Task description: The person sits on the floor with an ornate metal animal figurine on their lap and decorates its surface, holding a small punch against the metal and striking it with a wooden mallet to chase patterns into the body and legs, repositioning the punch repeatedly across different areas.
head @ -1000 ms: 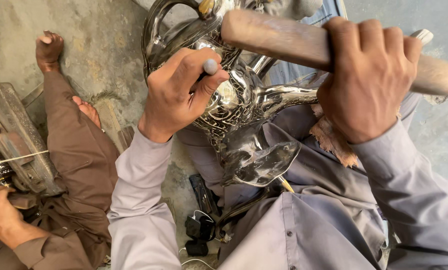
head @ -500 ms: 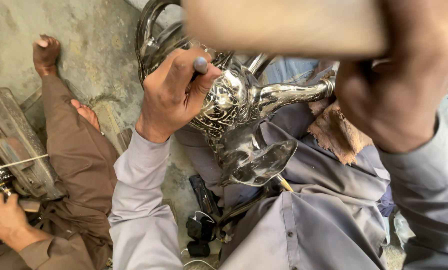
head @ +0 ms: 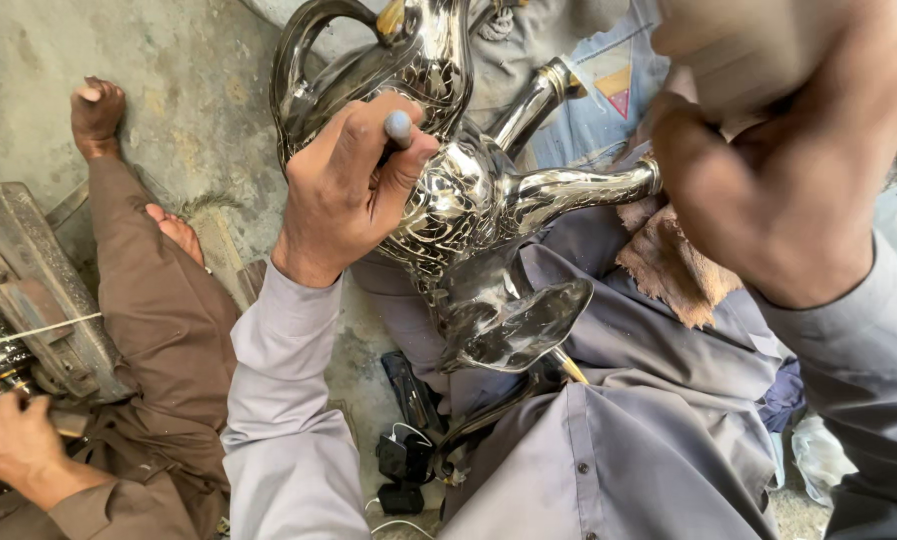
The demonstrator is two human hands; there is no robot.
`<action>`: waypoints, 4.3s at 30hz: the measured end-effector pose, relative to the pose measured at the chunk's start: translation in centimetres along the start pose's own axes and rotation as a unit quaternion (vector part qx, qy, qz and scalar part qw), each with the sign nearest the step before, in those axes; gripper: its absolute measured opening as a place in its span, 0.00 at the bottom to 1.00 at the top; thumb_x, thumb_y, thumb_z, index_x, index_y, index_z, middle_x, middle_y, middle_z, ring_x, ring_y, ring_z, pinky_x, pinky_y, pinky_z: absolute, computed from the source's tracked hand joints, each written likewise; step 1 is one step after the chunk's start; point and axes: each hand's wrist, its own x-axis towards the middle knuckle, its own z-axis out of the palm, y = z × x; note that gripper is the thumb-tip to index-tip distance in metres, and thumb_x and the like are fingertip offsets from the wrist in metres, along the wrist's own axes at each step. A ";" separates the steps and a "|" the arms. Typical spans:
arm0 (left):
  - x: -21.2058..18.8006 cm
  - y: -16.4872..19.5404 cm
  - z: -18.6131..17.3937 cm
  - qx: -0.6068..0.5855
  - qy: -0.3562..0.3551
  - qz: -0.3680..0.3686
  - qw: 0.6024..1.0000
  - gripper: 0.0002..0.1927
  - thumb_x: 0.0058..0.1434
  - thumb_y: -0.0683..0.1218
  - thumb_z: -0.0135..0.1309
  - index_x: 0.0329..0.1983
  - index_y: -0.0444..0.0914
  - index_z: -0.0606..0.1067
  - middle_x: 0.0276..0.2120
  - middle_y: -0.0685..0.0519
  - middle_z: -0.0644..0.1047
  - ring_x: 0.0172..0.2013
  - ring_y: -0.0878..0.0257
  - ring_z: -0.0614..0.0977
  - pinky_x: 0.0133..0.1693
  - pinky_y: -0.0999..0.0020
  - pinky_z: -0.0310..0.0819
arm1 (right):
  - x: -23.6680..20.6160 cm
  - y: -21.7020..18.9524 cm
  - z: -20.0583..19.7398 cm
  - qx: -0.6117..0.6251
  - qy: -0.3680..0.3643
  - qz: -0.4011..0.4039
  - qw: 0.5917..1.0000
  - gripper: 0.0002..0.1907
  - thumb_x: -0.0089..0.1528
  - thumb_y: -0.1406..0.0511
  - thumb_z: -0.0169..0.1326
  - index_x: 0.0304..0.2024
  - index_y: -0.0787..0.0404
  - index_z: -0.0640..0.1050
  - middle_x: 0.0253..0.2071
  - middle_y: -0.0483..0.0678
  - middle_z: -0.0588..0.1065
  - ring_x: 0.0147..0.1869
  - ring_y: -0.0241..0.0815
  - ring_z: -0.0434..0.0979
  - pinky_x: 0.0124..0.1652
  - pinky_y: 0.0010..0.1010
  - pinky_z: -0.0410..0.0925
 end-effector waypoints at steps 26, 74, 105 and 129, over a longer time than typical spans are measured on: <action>-0.4 -1.2 -0.6 0.013 -0.011 0.024 1.000 0.14 0.80 0.44 0.60 0.62 0.40 0.69 0.42 0.50 0.78 0.32 0.59 0.79 0.35 0.64 0.75 | 1.0 -0.6 0.9 0.249 -0.047 0.106 0.962 0.25 0.65 0.79 0.53 0.64 0.65 0.67 0.48 0.59 0.73 0.45 0.56 0.76 0.43 0.40 0.69; -25.0 5.6 -2.3 -0.336 0.375 -0.448 0.738 0.15 0.72 0.44 0.52 0.57 0.35 0.67 0.39 0.51 0.79 0.39 0.65 0.83 0.41 0.68 0.83 | -11.4 -0.2 4.0 0.362 -0.103 0.446 0.812 0.06 0.60 0.70 0.61 0.35 0.70 0.80 0.30 0.48 0.78 0.30 0.36 0.76 0.33 0.28 0.69; -27.7 13.6 -7.8 -0.244 0.316 -0.455 0.796 0.15 0.68 0.47 0.55 0.54 0.34 0.73 0.31 0.52 0.80 0.31 0.68 0.84 0.32 0.71 0.85 | -12.3 -10.4 -1.1 0.406 -0.078 0.428 0.803 0.10 0.58 0.68 0.61 0.35 0.72 0.78 0.27 0.49 0.76 0.28 0.37 0.75 0.31 0.29 0.68; -16.5 0.8 -9.7 -0.300 0.406 -0.242 0.829 0.14 0.70 0.39 0.59 0.55 0.31 0.71 0.45 0.50 0.79 0.44 0.64 0.85 0.46 0.71 0.84 | -4.7 -8.3 3.0 0.390 -0.147 0.462 0.783 0.15 0.56 0.67 0.63 0.42 0.69 0.77 0.35 0.48 0.78 0.34 0.36 0.77 0.34 0.29 0.71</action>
